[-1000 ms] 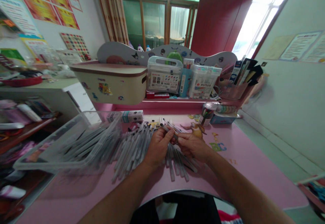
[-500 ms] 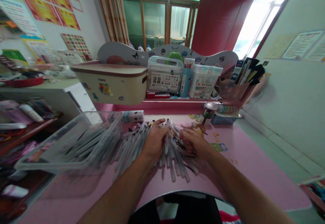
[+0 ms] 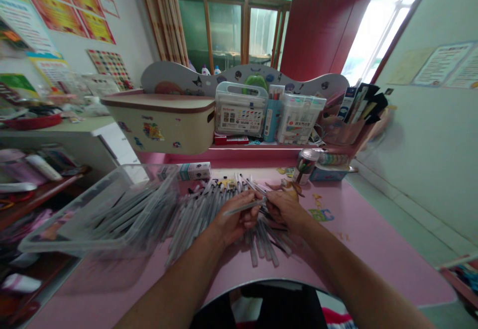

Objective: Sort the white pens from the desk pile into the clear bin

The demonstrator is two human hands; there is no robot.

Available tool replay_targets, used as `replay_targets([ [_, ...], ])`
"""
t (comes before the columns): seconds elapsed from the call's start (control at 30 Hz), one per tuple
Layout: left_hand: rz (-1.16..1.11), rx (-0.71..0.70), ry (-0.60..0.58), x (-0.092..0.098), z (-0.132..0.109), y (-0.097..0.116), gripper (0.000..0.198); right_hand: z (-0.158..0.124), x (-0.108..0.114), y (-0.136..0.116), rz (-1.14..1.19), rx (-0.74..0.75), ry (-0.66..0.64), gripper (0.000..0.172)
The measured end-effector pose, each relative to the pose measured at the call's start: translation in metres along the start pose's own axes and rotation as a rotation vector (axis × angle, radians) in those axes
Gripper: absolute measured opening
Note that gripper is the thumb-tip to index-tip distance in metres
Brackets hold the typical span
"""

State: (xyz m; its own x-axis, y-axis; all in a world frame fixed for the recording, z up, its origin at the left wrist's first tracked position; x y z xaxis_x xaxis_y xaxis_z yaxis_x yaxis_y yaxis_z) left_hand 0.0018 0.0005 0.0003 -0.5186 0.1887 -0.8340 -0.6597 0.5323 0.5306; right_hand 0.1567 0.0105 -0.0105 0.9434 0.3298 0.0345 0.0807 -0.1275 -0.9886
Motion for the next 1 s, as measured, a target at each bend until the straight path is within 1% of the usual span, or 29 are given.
replay_targets([
  [0.1,0.013,-0.137,0.038,-0.001,0.001,0.002,0.027,0.003,0.002,0.001,0.112,-0.081,0.046,0.044],
  [0.17,0.096,-0.225,0.081,-0.001,0.002,0.002,0.036,0.004,0.004,0.001,0.156,-0.119,0.078,0.042],
  [0.27,0.247,-0.363,0.174,0.002,0.006,0.003,0.028,0.005,0.004,0.002,0.165,-0.118,0.095,0.041],
  [0.33,0.266,-0.416,0.213,0.006,0.008,0.002,0.029,0.005,0.003,0.002,0.148,-0.087,0.085,0.04],
  [0.43,0.188,-0.411,0.26,0.01,0.012,0.001,0.036,0.004,0.0,0.001,0.131,-0.016,0.073,0.036],
  [0.53,0.137,-0.425,0.296,0.013,0.013,0.001,0.035,0.003,-0.001,0.0,0.152,0.046,0.082,0.034],
  [0.63,0.148,-0.442,0.288,0.014,0.013,0.002,0.033,0.004,0.0,0.003,0.137,0.024,0.132,0.033],
  [0.7,0.164,-0.437,0.281,0.013,0.013,0.001,0.032,0.005,0.001,0.005,0.075,-0.015,0.17,0.04],
  [0.77,0.171,-0.436,0.28,0.012,0.013,0.001,0.031,0.006,0.001,0.007,0.015,-0.024,0.15,0.044],
  [0.87,0.171,-0.445,0.283,0.01,0.012,0.001,0.032,0.005,-0.001,0.004,0.019,0.032,0.077,0.037],
  [0.93,0.173,-0.446,0.281,0.009,0.012,0.002,0.033,0.004,-0.001,0.002,0.068,0.051,0.076,0.034],
  [1.0,0.179,-0.445,0.278,0.009,0.012,0.002,0.034,0.004,0.0,0.002,0.092,0.042,0.107,0.033],
])
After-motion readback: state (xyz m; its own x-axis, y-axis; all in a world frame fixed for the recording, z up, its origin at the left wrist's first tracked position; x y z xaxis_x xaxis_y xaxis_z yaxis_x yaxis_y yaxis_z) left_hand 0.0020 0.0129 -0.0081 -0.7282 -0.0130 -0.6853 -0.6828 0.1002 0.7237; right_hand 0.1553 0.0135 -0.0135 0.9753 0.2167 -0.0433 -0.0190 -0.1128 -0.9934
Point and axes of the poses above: each hand's wrist, its own z-axis towards the middle knuckle, its own x-axis out of the back of the hand, y = z × x, the point moved 2 cm from there along z, towards the middle knuckle, and after that the axes turned 13 degrees about -z, right-handed, at the moved point
